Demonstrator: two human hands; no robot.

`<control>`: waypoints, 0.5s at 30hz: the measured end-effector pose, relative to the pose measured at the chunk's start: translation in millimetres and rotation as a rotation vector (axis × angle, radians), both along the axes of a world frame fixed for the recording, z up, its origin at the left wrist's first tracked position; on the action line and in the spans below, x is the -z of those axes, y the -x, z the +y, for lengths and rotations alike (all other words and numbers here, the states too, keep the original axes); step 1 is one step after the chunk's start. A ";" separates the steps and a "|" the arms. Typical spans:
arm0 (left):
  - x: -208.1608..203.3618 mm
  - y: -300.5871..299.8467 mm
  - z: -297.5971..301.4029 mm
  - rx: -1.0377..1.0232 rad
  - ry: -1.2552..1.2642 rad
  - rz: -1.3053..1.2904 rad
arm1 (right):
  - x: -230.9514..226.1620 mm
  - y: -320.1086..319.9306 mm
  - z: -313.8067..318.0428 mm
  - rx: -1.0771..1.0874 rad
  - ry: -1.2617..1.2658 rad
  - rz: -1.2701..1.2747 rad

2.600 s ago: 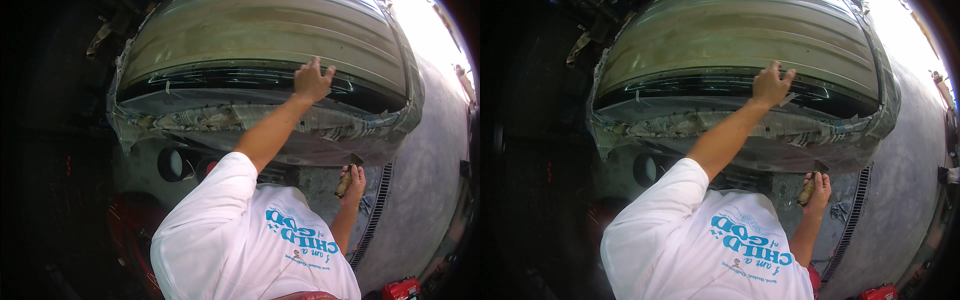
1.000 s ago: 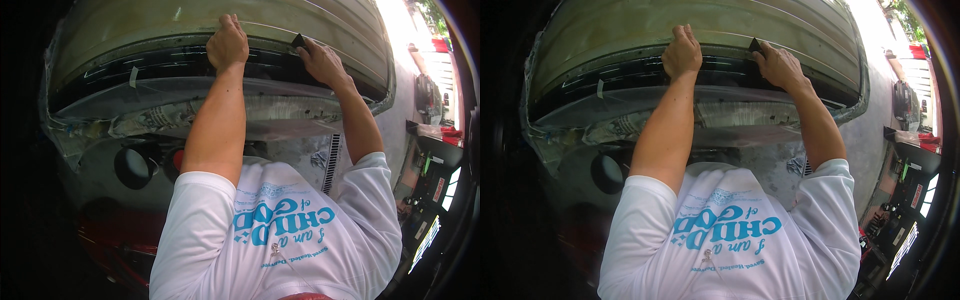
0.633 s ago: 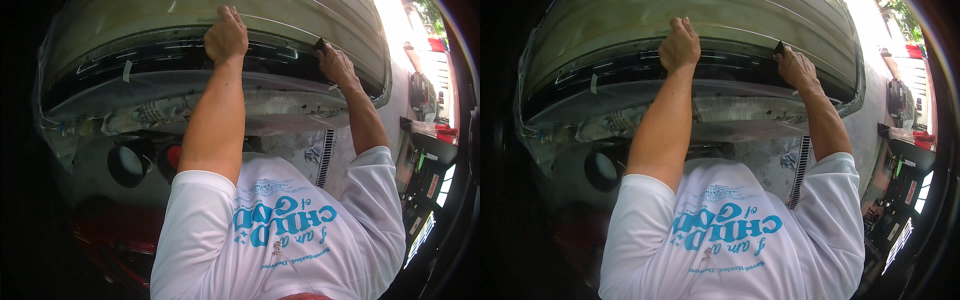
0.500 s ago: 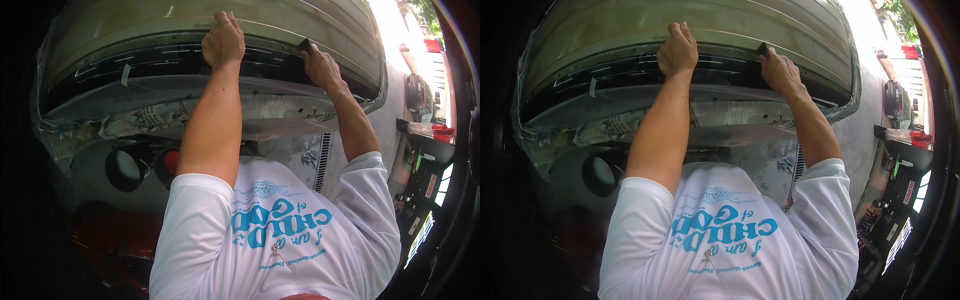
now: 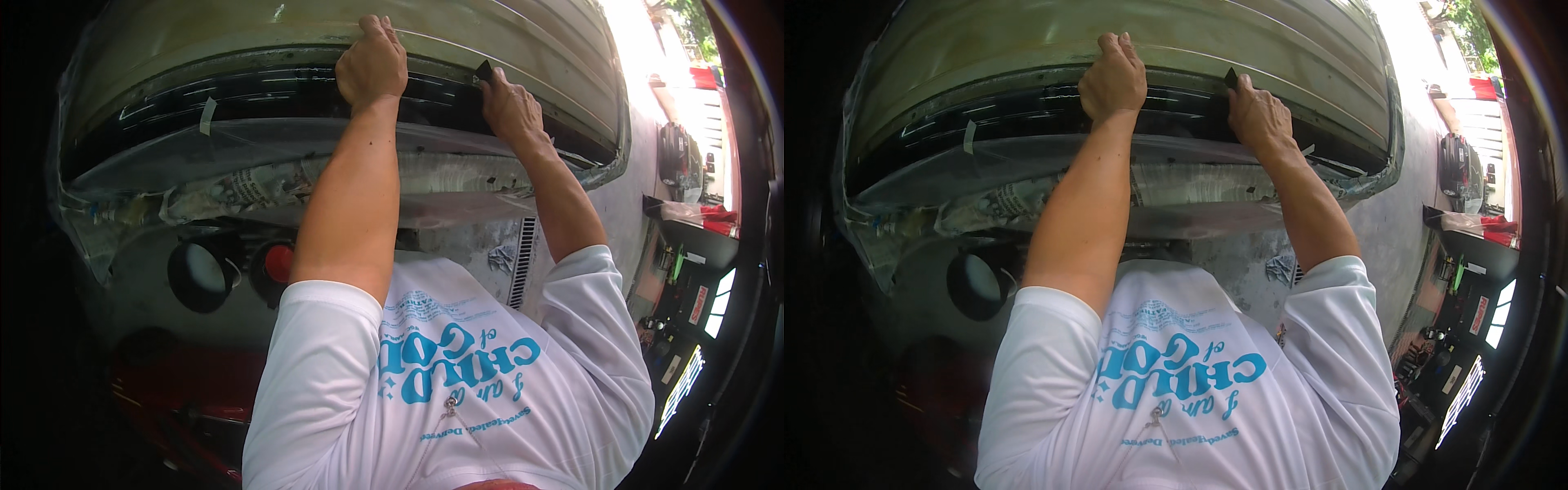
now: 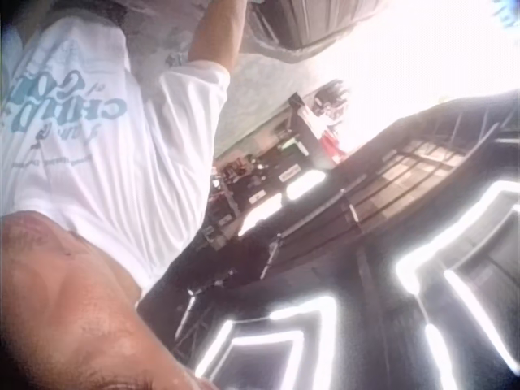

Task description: The person repeatedly pours a liquid from a red scoop onto the car hood and spreads it with a small block. The hood is masked with newspaper and tape. The person works across the hood surface, refilling the scoop as needed.

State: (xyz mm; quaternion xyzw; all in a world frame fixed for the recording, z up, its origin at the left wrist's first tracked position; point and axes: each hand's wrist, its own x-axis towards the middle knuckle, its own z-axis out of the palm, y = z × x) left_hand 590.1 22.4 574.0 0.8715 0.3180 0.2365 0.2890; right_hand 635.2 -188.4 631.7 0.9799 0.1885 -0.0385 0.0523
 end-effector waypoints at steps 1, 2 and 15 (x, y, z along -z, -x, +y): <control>-1.4 0.5 -0.2 0.000 -0.012 -0.012 | -0.6 1.5 1.3 -0.004 -0.006 -0.006; -2.5 0.6 -0.4 0.003 -0.022 -0.027 | 1.7 -1.0 -7.9 0.033 -0.007 -0.019; -2.3 3.0 1.7 0.009 -0.002 0.040 | 10.2 0.1 -16.7 0.057 -0.067 -0.042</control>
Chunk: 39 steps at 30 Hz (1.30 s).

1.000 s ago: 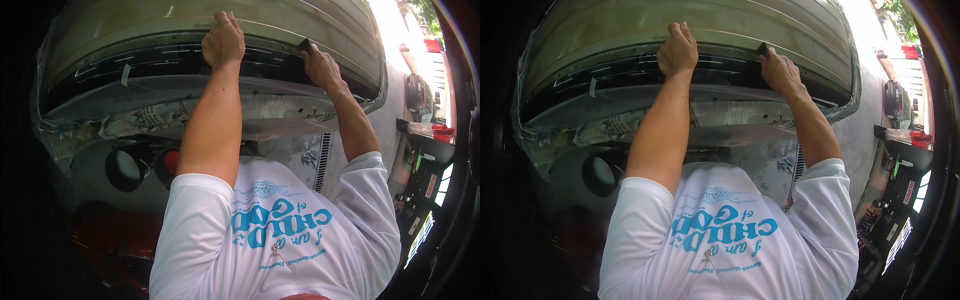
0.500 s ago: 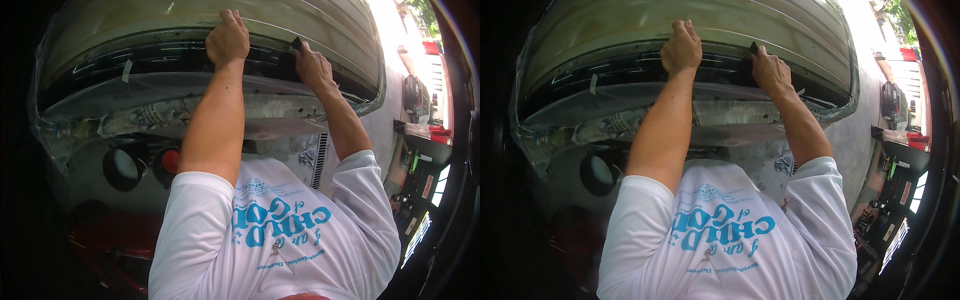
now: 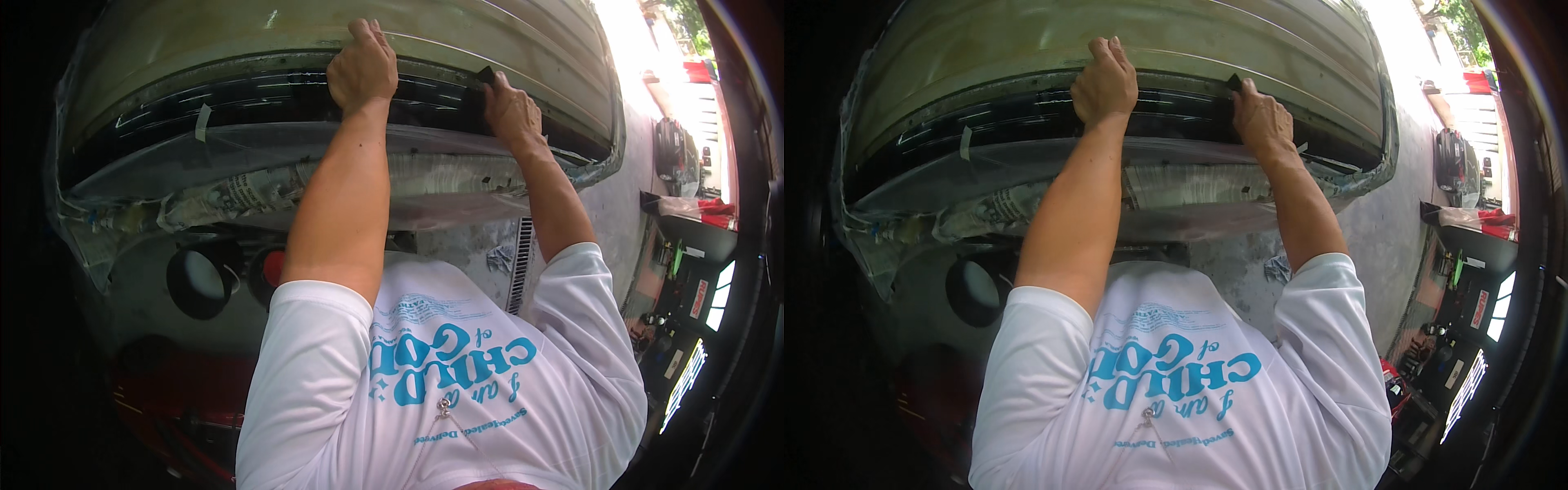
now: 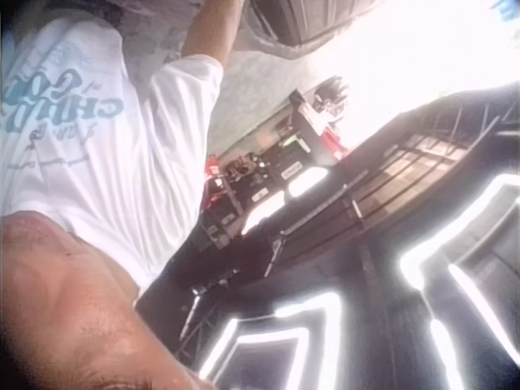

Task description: The person repeatedly pours a liquid from a red scoop onto the car hood and spreads it with a small block. The hood is masked with newspaper and tape. The person works across the hood surface, refilling the scoop as needed.

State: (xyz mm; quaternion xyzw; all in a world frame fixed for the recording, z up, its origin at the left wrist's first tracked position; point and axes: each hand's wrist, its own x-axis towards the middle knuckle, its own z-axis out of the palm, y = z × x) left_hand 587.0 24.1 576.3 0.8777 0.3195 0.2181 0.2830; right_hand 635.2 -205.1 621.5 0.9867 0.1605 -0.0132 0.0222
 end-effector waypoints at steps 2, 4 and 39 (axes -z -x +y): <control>0.6 -0.2 -0.8 -0.002 -0.030 -0.064 | -2.2 -5.4 -16.6 0.062 0.023 -0.005; 0.8 0.6 -2.0 0.003 -0.048 -0.064 | -3.6 -12.2 -31.6 0.101 0.059 -0.017; -1.8 -3.1 1.0 -0.013 0.078 -0.030 | -16.7 -23.8 0.9 -0.198 0.056 0.038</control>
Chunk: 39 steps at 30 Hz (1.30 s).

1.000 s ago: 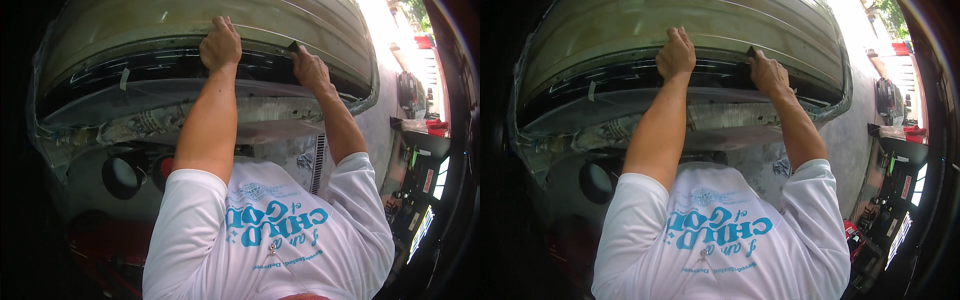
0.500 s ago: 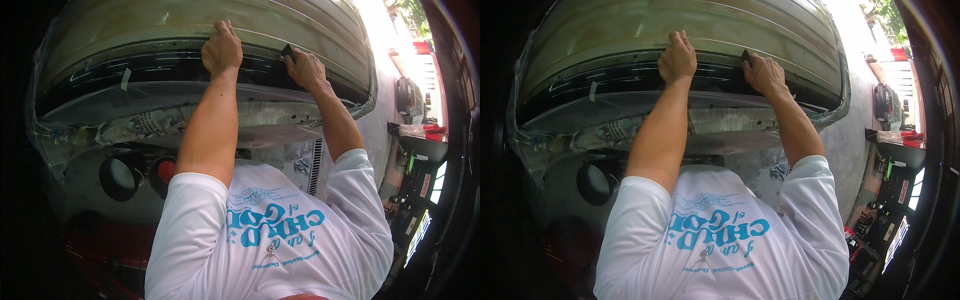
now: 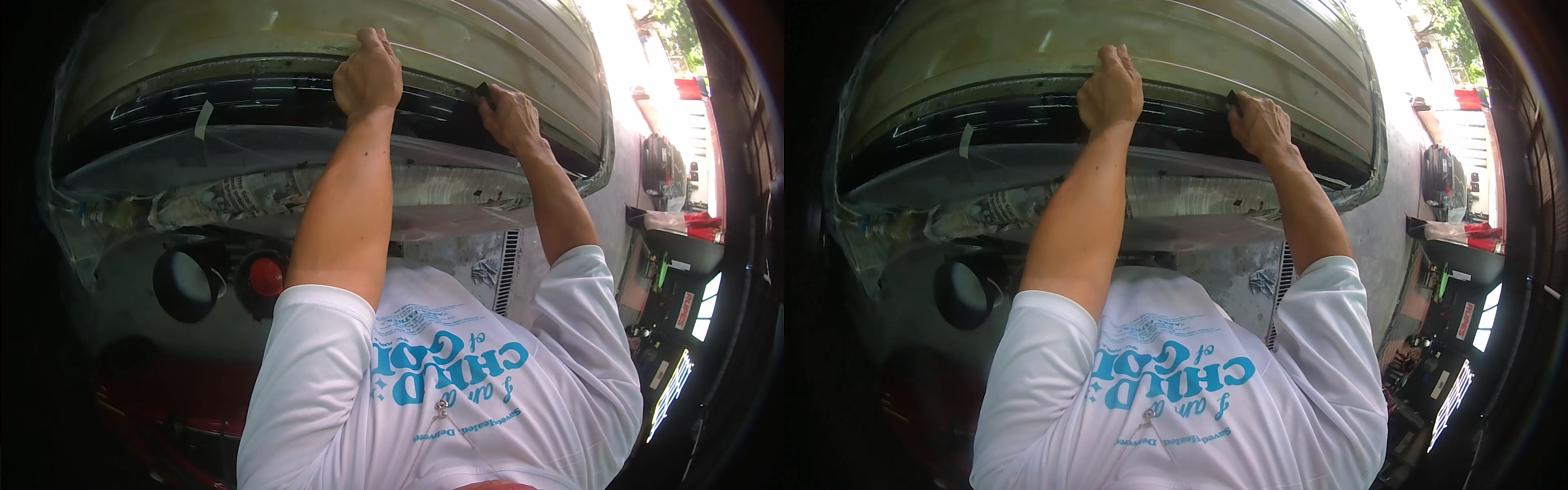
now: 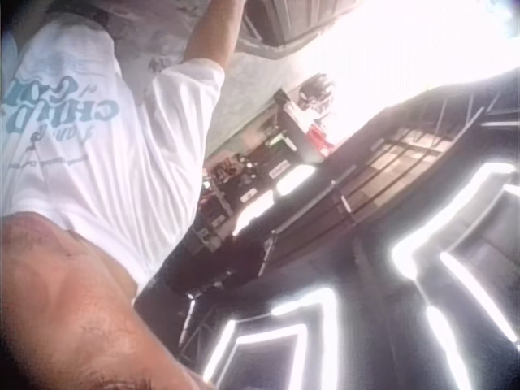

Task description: The person repeatedly pours a liquid from a red scoop onto the car hood and spreads it with a small block. The hood is masked with newspaper and tape. The person works across the hood surface, refilling the scoop as needed.

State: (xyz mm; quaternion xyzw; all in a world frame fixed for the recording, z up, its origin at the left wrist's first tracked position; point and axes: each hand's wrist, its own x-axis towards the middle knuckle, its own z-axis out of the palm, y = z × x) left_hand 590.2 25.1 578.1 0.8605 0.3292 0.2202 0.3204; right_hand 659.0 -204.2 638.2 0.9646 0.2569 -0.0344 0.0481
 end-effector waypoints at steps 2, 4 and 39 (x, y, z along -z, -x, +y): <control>-0.1 -0.1 -1.4 0.001 -0.004 0.030 | 1.4 -2.4 2.9 -0.057 0.031 -0.011; -0.1 -0.4 -1.3 0.004 0.012 0.019 | 3.0 -8.3 -2.6 -0.127 0.047 -0.028; 0.6 2.2 2.5 -0.039 -0.089 -0.122 | -1.6 -14.1 -6.3 0.177 0.093 0.003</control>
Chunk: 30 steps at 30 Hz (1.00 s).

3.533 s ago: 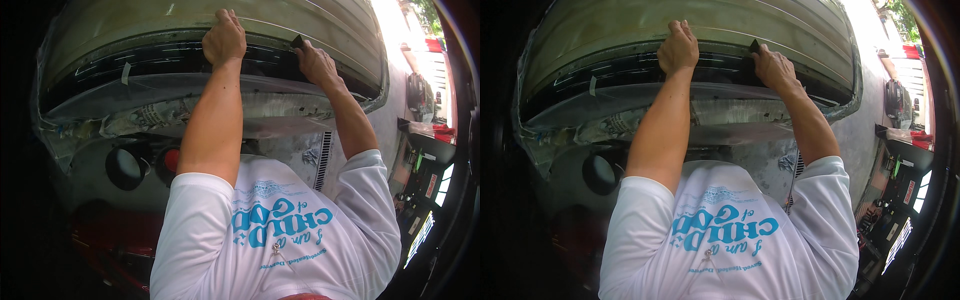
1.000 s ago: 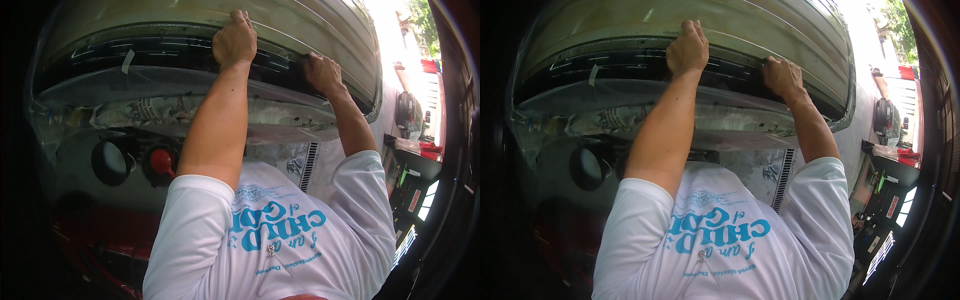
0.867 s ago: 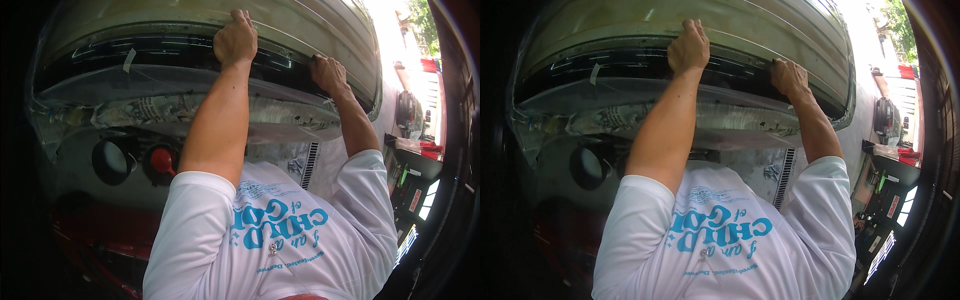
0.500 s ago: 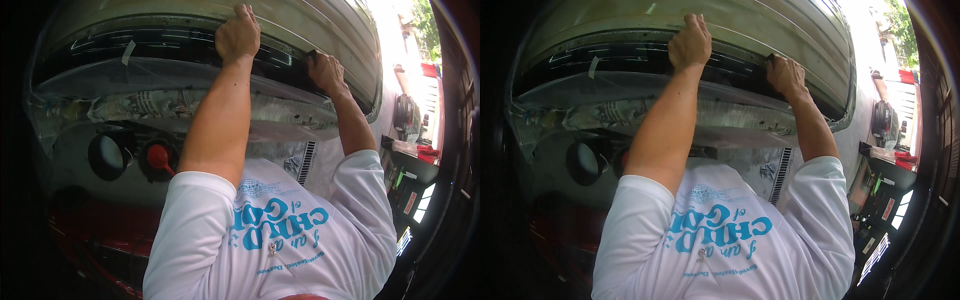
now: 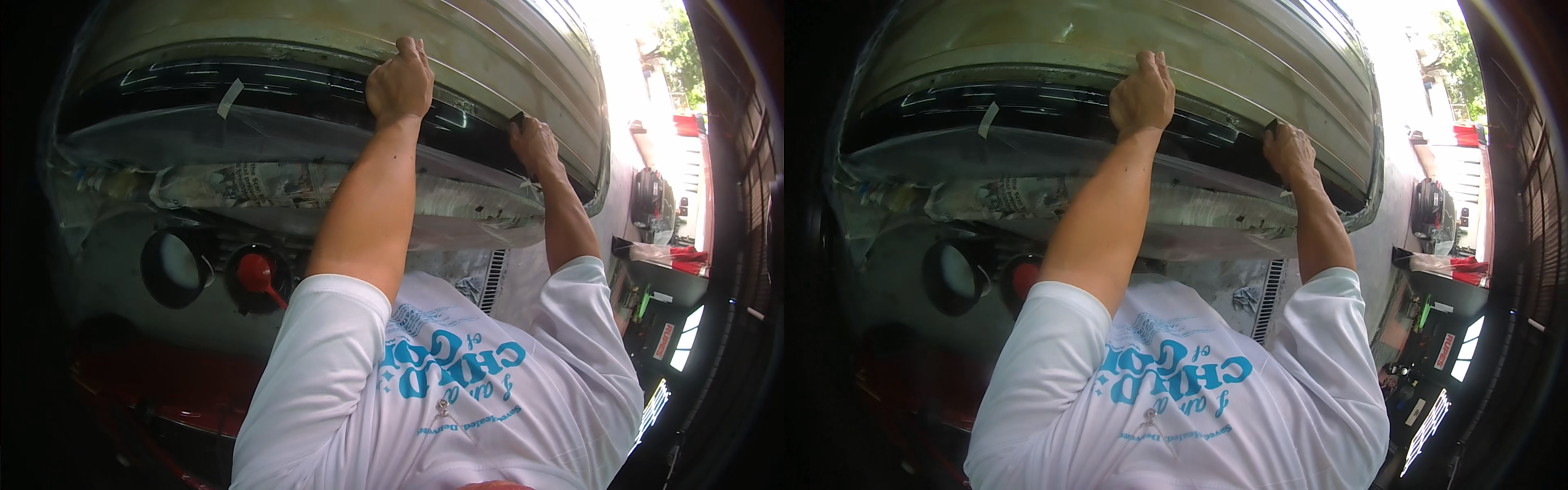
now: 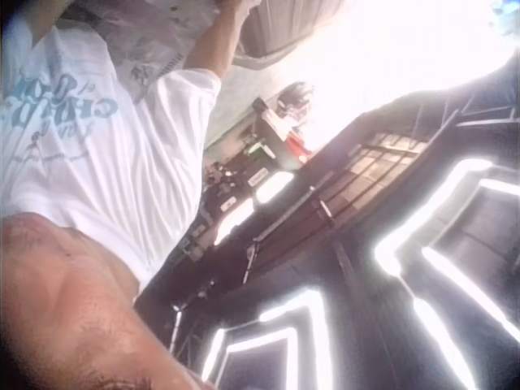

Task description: The person repeatedly pours a liquid from a red scoop onto the car hood and spreads it with a small block. The hood is masked with newspaper and tape. The person works across the hood surface, refilling the scoop as needed.

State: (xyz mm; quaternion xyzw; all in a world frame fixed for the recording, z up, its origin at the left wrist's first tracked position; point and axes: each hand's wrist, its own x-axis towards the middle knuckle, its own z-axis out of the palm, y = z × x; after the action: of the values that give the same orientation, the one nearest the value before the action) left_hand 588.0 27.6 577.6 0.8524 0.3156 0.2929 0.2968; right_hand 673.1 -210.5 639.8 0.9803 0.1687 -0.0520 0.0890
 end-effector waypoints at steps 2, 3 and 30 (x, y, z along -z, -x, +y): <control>-2.5 5.0 -2.0 0.021 0.017 0.024 | 0.0 7.0 1.0 -0.050 -0.034 0.025; -0.3 3.9 -4.6 0.019 0.019 0.009 | 1.2 5.8 4.5 -0.102 -0.057 0.027; 3.8 -1.6 -3.4 -0.001 0.015 0.018 | -1.2 -1.5 -25.2 -0.326 -0.059 -0.052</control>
State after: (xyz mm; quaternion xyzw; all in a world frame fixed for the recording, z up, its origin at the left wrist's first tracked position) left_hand 589.6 24.2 573.7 0.8527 0.3207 0.2829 0.3001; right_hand 674.6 -235.7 641.1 0.9431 0.3246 -0.0065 0.0719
